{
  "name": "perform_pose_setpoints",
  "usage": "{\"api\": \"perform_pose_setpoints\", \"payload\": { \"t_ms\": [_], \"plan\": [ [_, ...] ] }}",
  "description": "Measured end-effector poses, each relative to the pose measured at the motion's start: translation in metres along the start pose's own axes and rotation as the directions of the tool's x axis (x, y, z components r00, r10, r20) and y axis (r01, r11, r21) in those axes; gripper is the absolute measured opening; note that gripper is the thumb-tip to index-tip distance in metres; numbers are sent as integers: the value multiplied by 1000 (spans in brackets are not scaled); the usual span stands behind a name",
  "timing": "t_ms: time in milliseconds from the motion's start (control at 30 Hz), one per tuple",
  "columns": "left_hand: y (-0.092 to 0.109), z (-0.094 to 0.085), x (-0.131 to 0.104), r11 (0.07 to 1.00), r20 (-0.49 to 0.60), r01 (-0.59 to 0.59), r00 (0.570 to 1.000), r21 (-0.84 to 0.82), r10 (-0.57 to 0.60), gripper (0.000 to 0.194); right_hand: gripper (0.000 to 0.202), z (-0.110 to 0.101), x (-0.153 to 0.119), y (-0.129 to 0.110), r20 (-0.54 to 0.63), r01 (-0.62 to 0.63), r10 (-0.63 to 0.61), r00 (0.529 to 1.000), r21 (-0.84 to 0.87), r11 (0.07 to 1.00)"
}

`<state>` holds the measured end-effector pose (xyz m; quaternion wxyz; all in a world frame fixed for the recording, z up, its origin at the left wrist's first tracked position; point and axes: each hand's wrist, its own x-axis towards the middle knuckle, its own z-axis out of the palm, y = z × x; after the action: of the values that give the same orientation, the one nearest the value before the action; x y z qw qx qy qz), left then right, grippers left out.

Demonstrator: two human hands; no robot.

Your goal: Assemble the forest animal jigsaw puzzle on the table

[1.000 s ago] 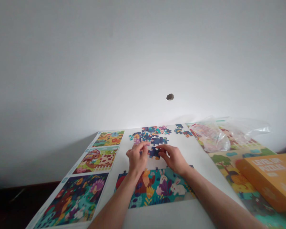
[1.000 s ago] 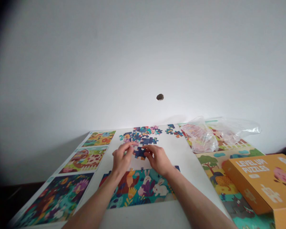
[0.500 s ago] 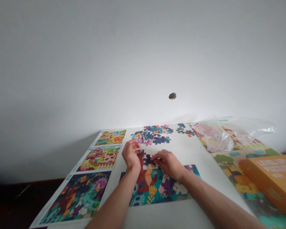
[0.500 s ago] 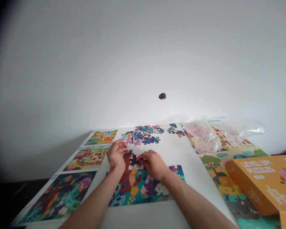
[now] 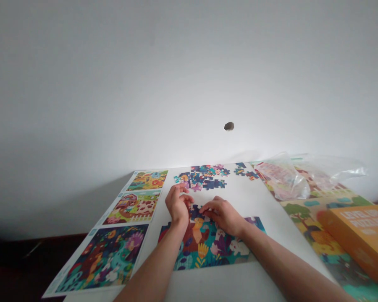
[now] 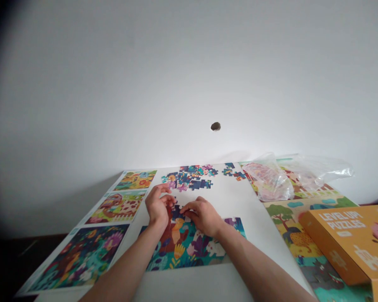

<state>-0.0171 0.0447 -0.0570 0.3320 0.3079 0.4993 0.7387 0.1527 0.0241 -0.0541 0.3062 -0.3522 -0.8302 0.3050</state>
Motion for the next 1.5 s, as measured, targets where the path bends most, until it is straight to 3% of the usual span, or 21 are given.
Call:
{"api": "perform_pose_setpoints", "payload": {
  "t_ms": [233,467,567,633,700,767,800,900,967,1033,1100,1233,1400,1500],
  "plan": [
    [-2,-1,-2,998,24,27,999,54,-28,21,19,-2,1,-4,51,132,-128,990,-70,989],
    [4,-3,2,999,-19,-20,1000,49,21,20,14,-1,1,-1,-127,-23,28,991,44,999],
    [8,-2,-3,991,93,-58,995,120,47,17,19,0,1,2,-213,-37,66,975,137,990],
    [10,0,-9,954,317,-180,943,239,99,16,26,1,1,4,-289,-42,90,953,169,985],
    [12,2,-16,879,526,-366,834,306,164,15,28,0,1,5,-354,-48,108,929,175,983],
    [12,3,-21,813,626,-486,753,322,202,15,29,-1,0,7,-377,-63,121,918,163,985],
    [11,3,-22,795,634,-512,742,325,218,15,32,-2,0,7,-376,-78,126,918,141,987],
    [9,1,-19,799,524,-491,808,348,269,17,49,-4,-3,4,-288,-100,87,954,-34,994],
    [8,-1,-15,812,393,-450,869,372,302,16,57,-6,-5,-1,-109,-25,6,994,-178,984],
    [7,-2,-12,823,290,-417,902,386,321,15,51,-9,-7,-7,100,87,-64,993,-240,967],
    [6,-2,-10,838,247,-394,915,378,318,15,42,-12,-8,-13,224,149,-95,970,-238,960],
    [6,0,-9,876,239,-336,935,347,264,17,35,-17,-7,-19,281,154,-81,956,-246,957],
    [12,1,-4,968,138,-119,986,220,90,33,32,-18,-6,-19,303,122,-39,952,-260,958],
    [19,-5,7,965,92,-126,990,232,107,32,30,-19,-6,-18,299,106,-25,954,-258,960]
  ]
}}
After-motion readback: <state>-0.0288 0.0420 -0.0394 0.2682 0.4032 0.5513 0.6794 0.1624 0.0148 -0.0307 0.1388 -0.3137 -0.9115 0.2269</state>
